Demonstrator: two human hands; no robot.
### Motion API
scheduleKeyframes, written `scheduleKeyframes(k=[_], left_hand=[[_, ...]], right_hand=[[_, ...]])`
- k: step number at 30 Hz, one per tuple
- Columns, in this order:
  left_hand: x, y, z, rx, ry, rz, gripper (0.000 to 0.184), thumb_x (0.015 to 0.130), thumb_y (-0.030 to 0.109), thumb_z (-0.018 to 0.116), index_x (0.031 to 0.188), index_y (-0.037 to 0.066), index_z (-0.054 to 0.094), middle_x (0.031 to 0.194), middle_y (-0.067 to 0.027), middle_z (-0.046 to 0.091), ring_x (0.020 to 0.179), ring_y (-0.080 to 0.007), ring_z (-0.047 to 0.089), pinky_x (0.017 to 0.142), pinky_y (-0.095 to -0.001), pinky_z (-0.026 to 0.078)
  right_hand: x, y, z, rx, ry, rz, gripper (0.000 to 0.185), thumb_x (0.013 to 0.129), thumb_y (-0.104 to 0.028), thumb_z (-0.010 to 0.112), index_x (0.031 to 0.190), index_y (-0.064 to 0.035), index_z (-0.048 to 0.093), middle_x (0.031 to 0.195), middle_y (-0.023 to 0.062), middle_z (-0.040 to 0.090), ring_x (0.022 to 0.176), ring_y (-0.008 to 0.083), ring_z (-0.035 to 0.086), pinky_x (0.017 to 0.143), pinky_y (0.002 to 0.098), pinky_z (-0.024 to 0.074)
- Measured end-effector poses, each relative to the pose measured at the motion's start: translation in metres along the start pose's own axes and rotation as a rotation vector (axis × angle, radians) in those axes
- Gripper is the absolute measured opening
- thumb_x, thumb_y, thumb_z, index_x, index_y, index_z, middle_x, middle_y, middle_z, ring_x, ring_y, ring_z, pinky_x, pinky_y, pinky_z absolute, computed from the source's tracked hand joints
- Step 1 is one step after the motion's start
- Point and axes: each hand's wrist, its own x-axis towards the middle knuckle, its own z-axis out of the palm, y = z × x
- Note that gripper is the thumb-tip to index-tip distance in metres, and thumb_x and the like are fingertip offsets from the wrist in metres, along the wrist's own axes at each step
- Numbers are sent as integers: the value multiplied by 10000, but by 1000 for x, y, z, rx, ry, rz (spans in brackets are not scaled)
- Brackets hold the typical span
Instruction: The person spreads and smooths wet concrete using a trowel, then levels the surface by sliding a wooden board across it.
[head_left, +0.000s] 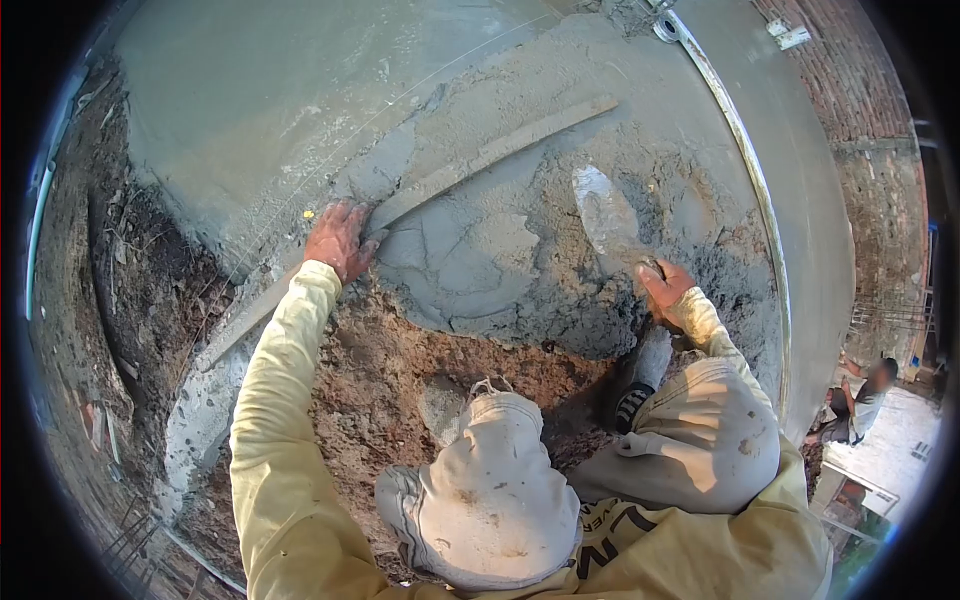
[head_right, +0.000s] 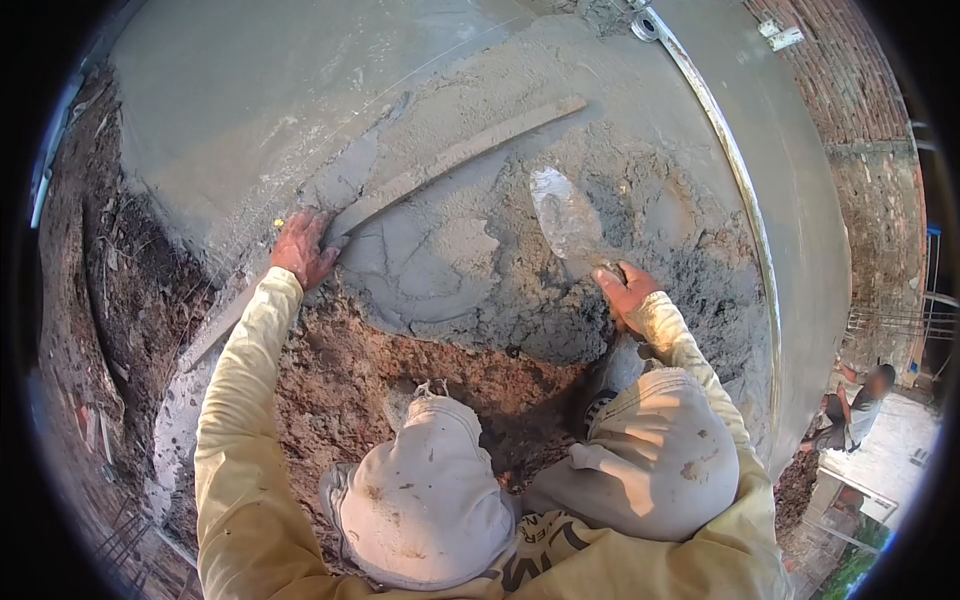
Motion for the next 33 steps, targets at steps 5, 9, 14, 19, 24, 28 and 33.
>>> scheduleKeyframes(k=[5, 9, 14, 19, 24, 28, 33], left_hand=[[-59, -32, 29, -17, 11, 80, 634, 810, 307, 639, 1355, 61, 428, 1321, -209, 457, 1243, -390, 414, 1093, -442, 313], [-146, -58, 39, -143, 53, 28, 643, 740, 191, 650, 1329, 40, 440, 1258, -235, 489, 1213, -419, 424, 1067, -478, 326], [-218, -95, 38, -162, 272, -28, 588, 702, 120, 631, 1268, 45, 489, 1165, -231, 530, 1096, -448, 479, 1047, -516, 335], [-191, -109, 21, -245, 382, -152, 555, 714, 130, 606, 1250, 35, 499, 1145, -234, 527, 1072, -443, 478, 995, -506, 365], [-148, -110, 56, -182, 441, -233, 603, 713, 136, 637, 1289, 44, 484, 1207, -259, 499, 1154, -441, 445, 1023, -492, 349], [-142, -110, 71, -40, 437, -288, 587, 733, 144, 640, 1292, 54, 486, 1197, -263, 506, 1164, -438, 439, 1042, -473, 338], [-141, -100, 53, -221, 316, -387, 597, 739, 149, 634, 1304, 36, 477, 1263, -249, 496, 1226, -447, 403, 1078, -465, 307]], right_hand=[[14, 34, -6, 79, 142, -12, 919, 832, -626, 533, 1350, 117, 375, 1092, 266, 592, 1031, 309, 585, 913, 372, 440], [55, 105, 2, 205, 319, -121, 842, 834, -586, 569, 1304, 102, 449, 1284, 268, 529, 1224, 324, 495, 1023, 363, 371], [26, 69, -1, 175, 258, -109, 665, 853, -519, 593, 1209, 41, 541, 1095, 213, 642, 1045, 308, 604, 902, 357, 446], [-13, -26, 12, -470, 128, -296, 511, 876, -496, 563, 1146, -63, 535, 999, 196, 639, 943, 379, 616, 808, 428, 469], [-11, -111, 75, -861, -240, -584, 584, 879, -526, 538, 1275, -105, 451, 1179, 183, 593, 1094, 393, 564, 969, 486, 400], [-18, -141, 139, -934, -368, -628, 521, 959, -429, 407, 1363, -103, 363, 1344, 218, 461, 1179, 443, 496, 1025, 491, 360], [-5, -143, 116, -821, -129, -520, 511, 987, -376, 370, 1363, -32, 338, 1304, 272, 477, 1137, 426, 531, 950, 496, 435]])
